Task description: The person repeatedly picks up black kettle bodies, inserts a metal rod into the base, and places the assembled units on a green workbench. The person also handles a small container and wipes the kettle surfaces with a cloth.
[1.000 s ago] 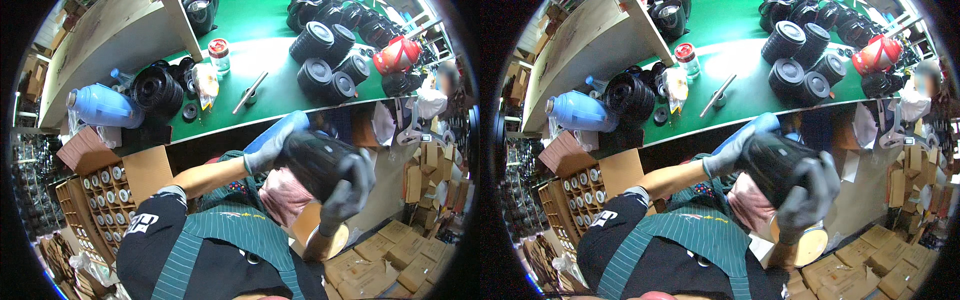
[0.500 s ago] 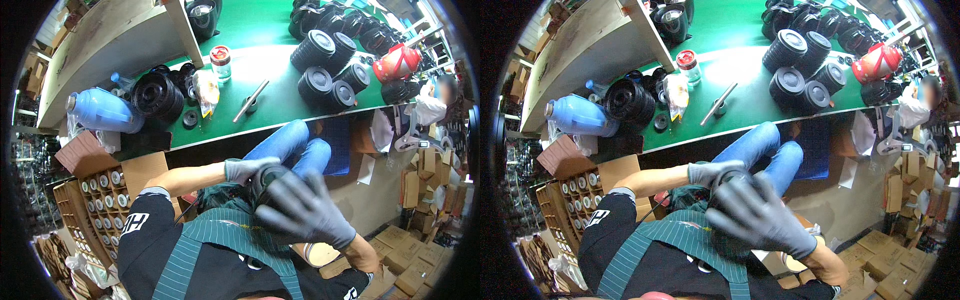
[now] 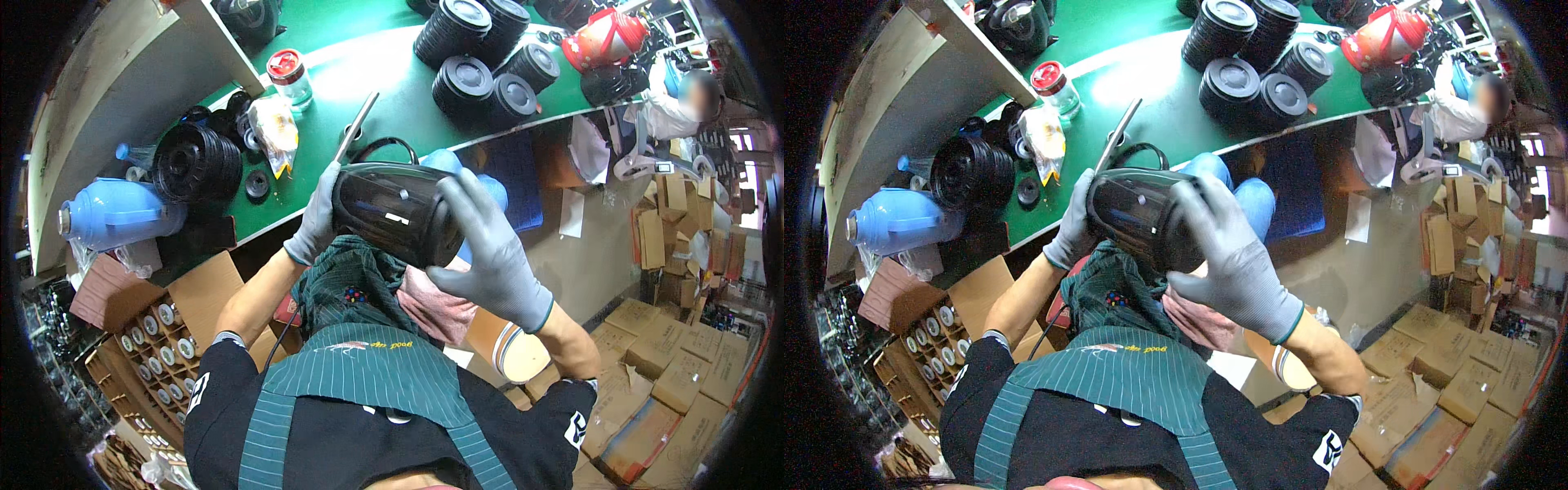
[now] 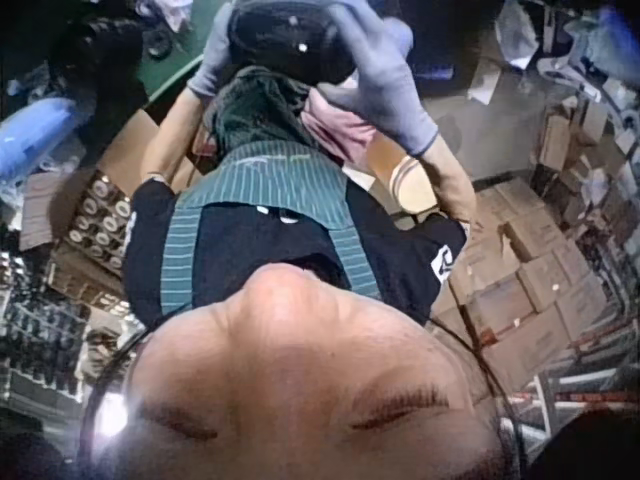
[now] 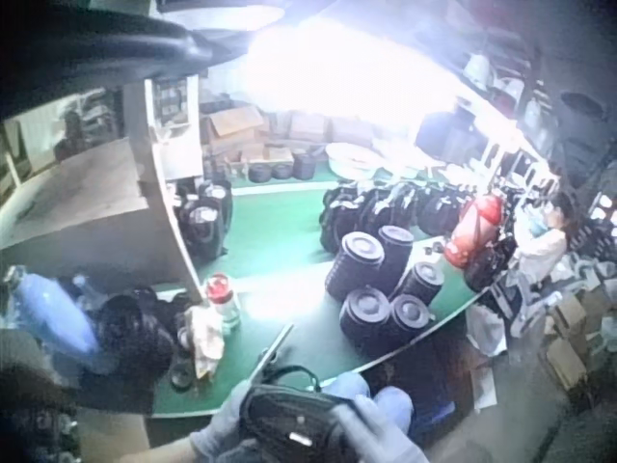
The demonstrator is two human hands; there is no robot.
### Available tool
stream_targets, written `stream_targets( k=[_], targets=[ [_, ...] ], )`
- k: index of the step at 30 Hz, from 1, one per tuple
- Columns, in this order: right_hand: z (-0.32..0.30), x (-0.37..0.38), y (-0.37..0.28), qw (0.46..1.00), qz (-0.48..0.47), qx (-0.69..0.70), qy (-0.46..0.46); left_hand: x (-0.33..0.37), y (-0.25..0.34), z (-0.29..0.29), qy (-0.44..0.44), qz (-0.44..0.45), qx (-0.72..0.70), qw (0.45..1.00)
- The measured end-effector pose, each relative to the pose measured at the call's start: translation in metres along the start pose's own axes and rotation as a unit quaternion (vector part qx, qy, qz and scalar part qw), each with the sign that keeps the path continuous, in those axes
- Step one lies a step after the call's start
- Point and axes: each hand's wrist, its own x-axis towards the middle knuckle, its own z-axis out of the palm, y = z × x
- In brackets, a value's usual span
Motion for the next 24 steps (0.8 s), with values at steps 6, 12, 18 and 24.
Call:
stream_targets(
  k=[6, 12, 18, 24],
  targets=[
    [-0.017, 0.013, -0.036, 0.910, -0.326, -0.183, -0.182, -0.005, -0.029, -0.022, -0.068, -0.314, -0.051, 0.946],
    [-0.038, 0.017, -0.033, 0.928, -0.297, -0.182, -0.133, 0.002, -0.051, -0.044, -0.269, -0.195, -0.076, 0.940],
    [0.009, 0.094, 0.109, 0.981, -0.036, -0.175, 0.076, -0.003, -0.033, -0.061, -0.314, -0.043, -0.056, 0.947],
    [0.122, 0.170, 0.194, 0.974, 0.044, -0.216, -0.047, -0.012, -0.038, -0.076, -0.249, 0.017, 0.032, 0.968]
  ],
)
